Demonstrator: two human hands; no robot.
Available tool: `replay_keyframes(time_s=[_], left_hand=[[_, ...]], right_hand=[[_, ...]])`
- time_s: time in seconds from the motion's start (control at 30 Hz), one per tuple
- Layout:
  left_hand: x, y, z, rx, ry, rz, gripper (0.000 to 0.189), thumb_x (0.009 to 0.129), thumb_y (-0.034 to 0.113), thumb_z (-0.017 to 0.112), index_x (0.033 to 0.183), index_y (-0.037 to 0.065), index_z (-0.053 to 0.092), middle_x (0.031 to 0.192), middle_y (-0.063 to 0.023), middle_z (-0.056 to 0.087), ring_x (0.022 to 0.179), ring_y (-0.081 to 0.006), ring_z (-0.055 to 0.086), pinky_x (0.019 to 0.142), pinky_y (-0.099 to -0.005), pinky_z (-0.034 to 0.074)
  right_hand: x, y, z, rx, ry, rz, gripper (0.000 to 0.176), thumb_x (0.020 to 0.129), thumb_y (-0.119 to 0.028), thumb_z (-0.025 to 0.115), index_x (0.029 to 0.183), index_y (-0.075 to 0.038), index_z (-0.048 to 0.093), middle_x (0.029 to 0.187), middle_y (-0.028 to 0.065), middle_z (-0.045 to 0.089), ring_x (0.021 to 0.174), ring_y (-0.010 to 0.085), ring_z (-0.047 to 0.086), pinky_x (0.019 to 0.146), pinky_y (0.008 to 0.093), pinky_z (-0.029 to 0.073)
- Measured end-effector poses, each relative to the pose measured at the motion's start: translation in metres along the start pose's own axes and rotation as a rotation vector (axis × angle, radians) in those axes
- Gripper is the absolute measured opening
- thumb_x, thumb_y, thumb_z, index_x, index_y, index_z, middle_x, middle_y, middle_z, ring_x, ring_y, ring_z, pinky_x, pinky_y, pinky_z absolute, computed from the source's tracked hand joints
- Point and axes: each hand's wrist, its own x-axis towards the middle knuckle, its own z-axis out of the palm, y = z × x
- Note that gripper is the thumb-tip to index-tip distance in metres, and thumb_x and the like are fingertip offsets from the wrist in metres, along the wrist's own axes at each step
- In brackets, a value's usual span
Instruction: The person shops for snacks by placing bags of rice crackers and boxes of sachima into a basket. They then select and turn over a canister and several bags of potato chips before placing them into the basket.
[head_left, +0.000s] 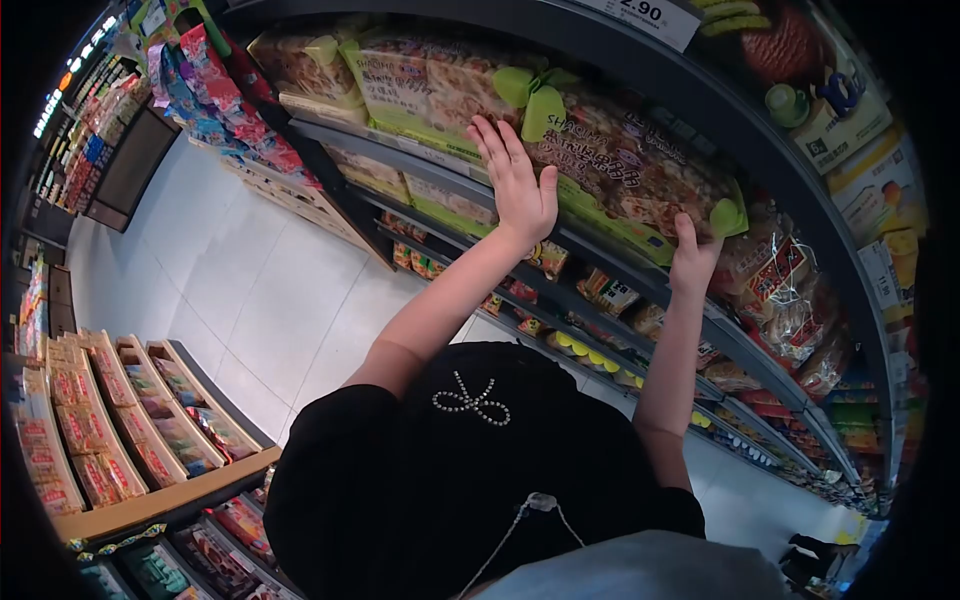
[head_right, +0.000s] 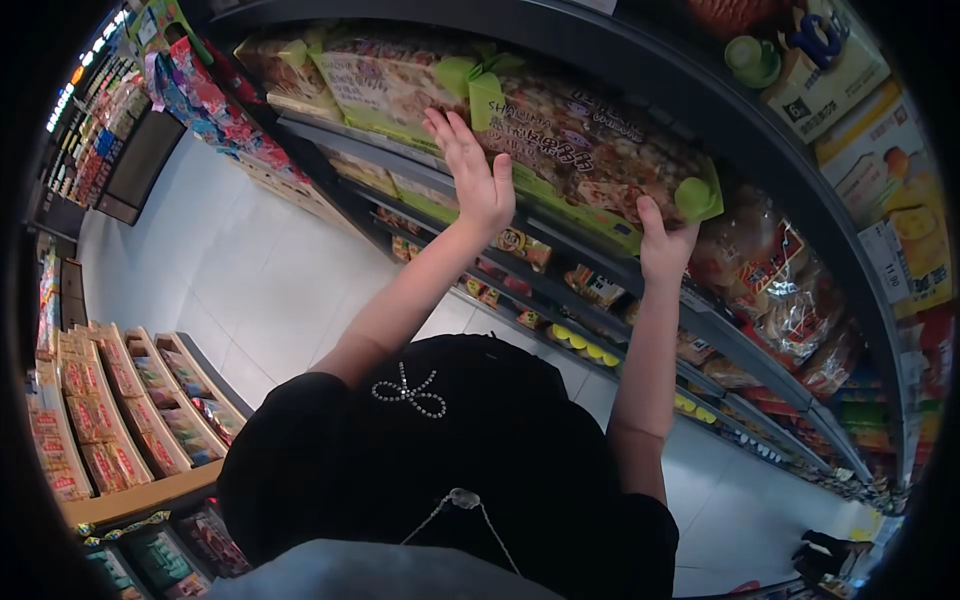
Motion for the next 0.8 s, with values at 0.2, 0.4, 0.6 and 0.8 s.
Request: replay_keyframes(time_s=[0.2,0.4,0.6,0.8], left_hand=[[-0.001,-0.001,0.006,0.077,0.008,-0.002,0.069,0.088,0.033,0.037,0.133,-0.008,0.004,0.138,-0.0314,-0.005,0.126,-0.0507,-0.004,0.101,-0.0537,0.004],[-0.003,0.006,0.007,0.232,-0.095,-0.026,0.072,0.088,0.036,0.037,0.133,-0.008,0.002,0.137,-0.0327,-0.006,0.125,-0.0513,-0.006,0.101,-0.0534,0.002],[-0.011,-0.002,0.009,0.175,-0.079,-0.018,0.077,0.083,0.031,0.047,0.133,-0.009,0.004,0.137,-0.0318,-0.004,0.126,-0.0510,-0.004,0.101,-0.0547,0.005],[-0.003,-0.024,-0.017,0.172,0.015,-0.028,0.076,0.087,0.036,0.041,0.134,-0.007,-0.001,0.138,-0.0307,-0.006,0.127,-0.0473,-0.005,0.102,-0.0507,0.001]], right_hand=[[0.000,0.011,-0.009,-0.057,-0.006,-0.118,0.052,0.075,-0.007,0.067,0.118,0.000,0.038,0.112,0.0073,0.050,0.102,0.0169,0.048,0.089,0.0283,0.036],[0.002,0.013,-0.019,0.020,0.024,-0.097,0.055,0.074,-0.007,0.068,0.120,-0.001,0.037,0.113,0.0075,0.049,0.102,0.0172,0.048,0.091,0.0291,0.036],[0.006,0.012,-0.011,-0.076,0.060,-0.053,0.055,0.076,-0.007,0.066,0.122,-0.001,0.036,0.115,0.0078,0.048,0.104,0.0163,0.047,0.092,0.0289,0.034],[0.005,0.018,-0.020,-0.029,-0.009,0.022,0.063,0.074,-0.013,0.070,0.124,0.000,0.034,0.116,0.0078,0.046,0.106,0.0170,0.045,0.093,0.0288,0.032]])
